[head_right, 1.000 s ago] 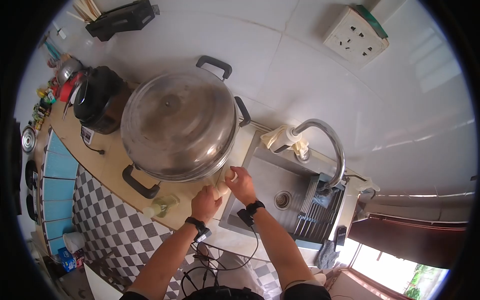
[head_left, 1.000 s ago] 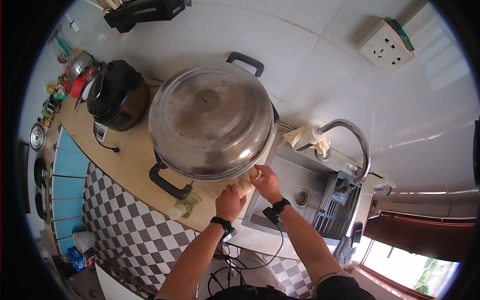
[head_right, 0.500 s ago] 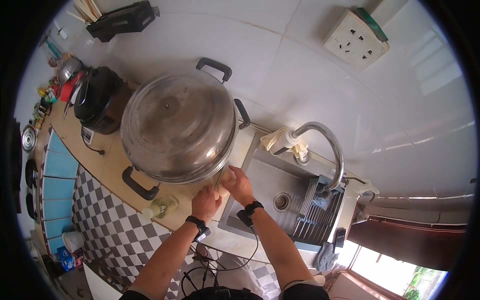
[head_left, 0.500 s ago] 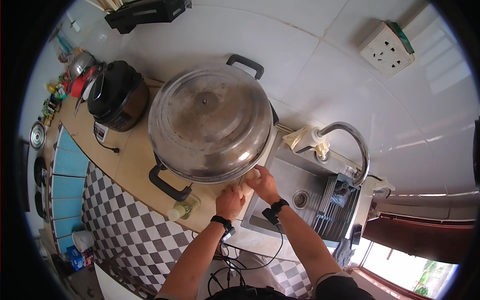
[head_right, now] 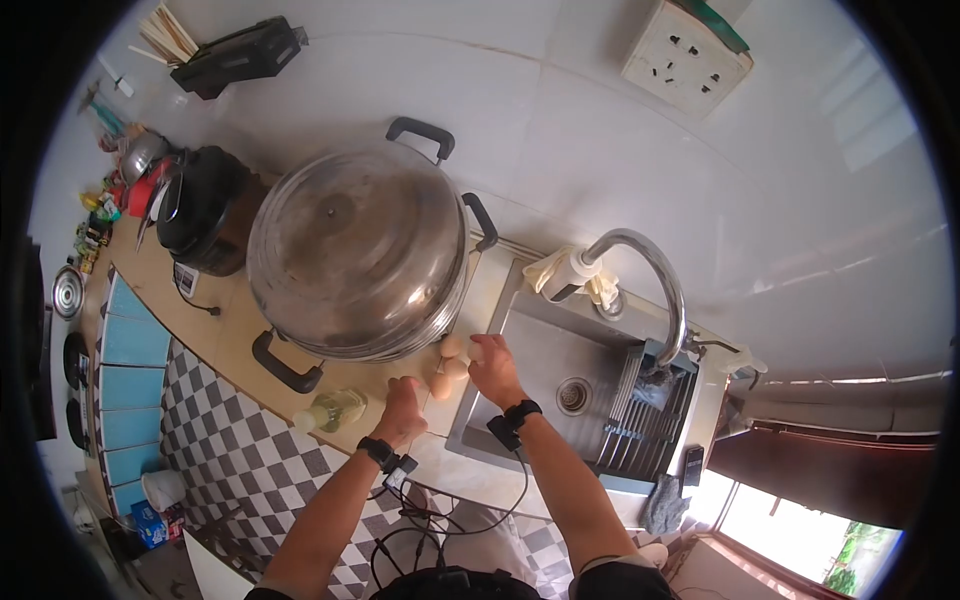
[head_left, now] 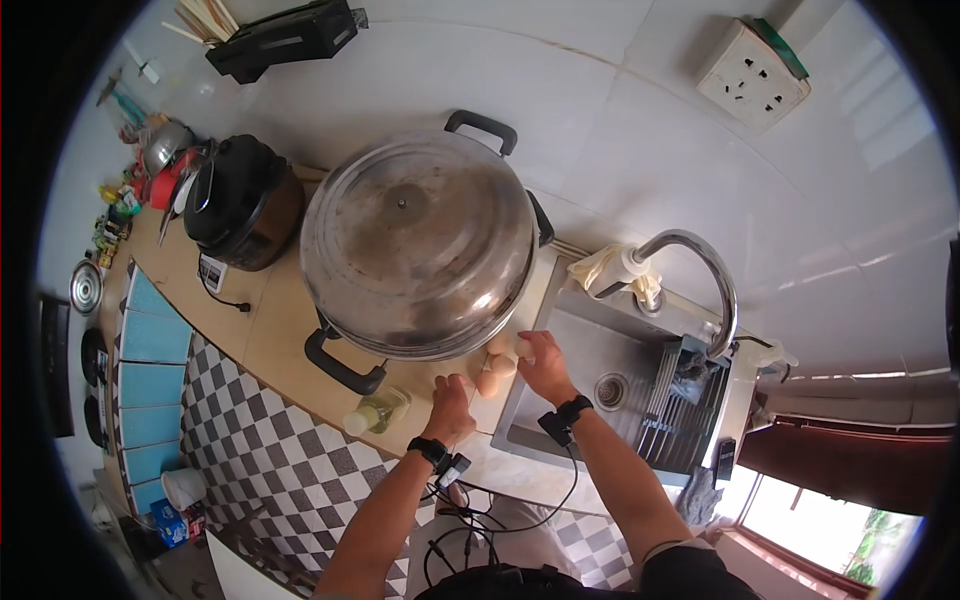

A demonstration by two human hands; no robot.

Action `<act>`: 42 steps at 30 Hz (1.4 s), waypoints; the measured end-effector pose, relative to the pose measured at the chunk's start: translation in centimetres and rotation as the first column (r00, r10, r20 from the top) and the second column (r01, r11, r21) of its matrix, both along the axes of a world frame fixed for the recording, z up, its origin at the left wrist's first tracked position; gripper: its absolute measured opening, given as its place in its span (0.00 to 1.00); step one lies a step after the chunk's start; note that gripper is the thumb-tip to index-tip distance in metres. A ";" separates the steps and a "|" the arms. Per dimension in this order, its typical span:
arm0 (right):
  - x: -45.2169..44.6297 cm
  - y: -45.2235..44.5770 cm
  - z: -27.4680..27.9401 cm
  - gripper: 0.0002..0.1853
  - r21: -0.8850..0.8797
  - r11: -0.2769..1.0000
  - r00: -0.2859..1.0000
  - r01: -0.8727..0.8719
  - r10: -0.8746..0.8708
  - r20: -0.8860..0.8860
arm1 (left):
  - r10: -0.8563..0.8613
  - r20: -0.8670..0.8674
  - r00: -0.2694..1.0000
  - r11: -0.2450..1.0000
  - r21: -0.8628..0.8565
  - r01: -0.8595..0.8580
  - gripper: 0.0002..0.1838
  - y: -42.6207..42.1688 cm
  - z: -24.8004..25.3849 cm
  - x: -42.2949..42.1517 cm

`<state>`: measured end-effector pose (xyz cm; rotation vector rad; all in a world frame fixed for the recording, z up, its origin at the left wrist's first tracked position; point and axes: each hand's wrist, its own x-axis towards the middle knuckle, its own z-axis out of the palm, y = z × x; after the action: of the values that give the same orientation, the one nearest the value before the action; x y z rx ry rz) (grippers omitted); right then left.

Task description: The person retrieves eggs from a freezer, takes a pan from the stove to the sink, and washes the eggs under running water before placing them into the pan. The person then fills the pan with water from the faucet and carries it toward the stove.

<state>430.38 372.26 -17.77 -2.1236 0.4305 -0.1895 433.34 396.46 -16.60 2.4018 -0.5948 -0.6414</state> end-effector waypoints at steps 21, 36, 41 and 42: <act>-1.5 -0.1 0.6 0.28 -0.072 0.991 0.994 -0.112 0.113 -0.002 | 0.074 0.162 0.984 0.972 -0.232 -0.035 0.30 -3.1 2.3 2.7; -12.4 2.9 6.2 0.14 0.052 0.978 0.979 0.202 -0.200 -0.044 | -0.061 0.119 0.991 0.962 -0.256 0.090 0.10 5.4 10.1 -5.2; -11.1 8.5 10.6 0.12 0.239 0.970 0.981 0.040 0.007 -0.195 | 0.108 0.013 0.994 0.989 -0.104 -0.106 0.05 15.6 11.5 -10.9; -10.4 9.8 11.5 0.12 0.263 0.965 0.969 -0.020 0.083 -0.232 | 0.183 0.035 0.982 0.980 -0.080 -0.180 0.07 18.2 11.3 -12.0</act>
<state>419.95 382.09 -6.24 -1.9020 0.5120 0.1516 421.39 414.62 -5.25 2.3689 -0.4032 -0.4824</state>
